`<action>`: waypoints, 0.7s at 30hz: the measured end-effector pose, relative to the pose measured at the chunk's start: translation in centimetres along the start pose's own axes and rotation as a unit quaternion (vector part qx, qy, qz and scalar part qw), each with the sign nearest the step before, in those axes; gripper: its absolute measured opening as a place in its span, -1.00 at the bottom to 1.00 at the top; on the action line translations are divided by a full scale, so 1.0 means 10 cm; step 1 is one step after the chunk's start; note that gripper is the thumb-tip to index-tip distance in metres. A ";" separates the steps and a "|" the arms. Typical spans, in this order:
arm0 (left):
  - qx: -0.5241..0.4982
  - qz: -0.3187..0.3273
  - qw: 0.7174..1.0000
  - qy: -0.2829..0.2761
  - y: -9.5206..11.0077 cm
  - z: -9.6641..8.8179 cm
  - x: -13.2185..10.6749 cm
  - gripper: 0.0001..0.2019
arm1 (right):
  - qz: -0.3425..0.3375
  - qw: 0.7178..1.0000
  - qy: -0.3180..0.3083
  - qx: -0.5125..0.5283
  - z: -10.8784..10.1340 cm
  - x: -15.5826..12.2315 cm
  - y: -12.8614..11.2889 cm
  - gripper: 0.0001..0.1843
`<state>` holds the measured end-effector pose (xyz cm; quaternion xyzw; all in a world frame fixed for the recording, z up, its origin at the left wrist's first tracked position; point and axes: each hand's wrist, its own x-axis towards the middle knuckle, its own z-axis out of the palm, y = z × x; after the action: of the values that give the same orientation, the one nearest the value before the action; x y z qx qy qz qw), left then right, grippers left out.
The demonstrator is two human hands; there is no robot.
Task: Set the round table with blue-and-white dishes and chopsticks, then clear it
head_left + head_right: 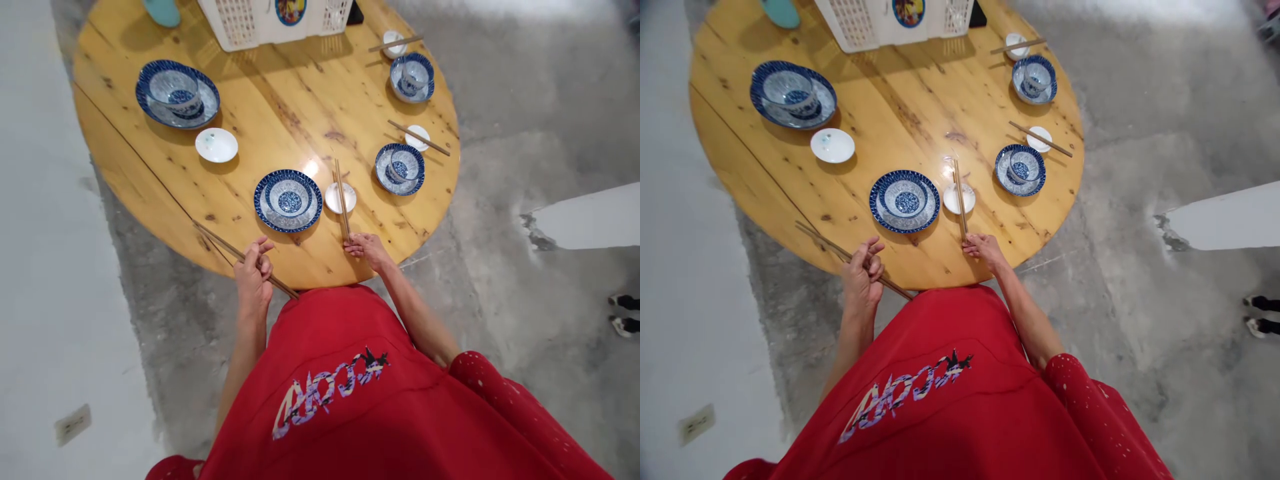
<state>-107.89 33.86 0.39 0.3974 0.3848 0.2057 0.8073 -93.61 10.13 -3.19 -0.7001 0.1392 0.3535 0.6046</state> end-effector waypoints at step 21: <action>0.003 -0.009 1.000 0.003 0.00 -0.04 0.01 -0.71 | -0.043 0.969 0.102 -0.221 0.22 0.14 -0.15 -0.68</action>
<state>-108.12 34.13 0.13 0.3955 0.3916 0.1984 0.8067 -92.37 12.94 -3.04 -0.8540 0.0880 0.2756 0.4324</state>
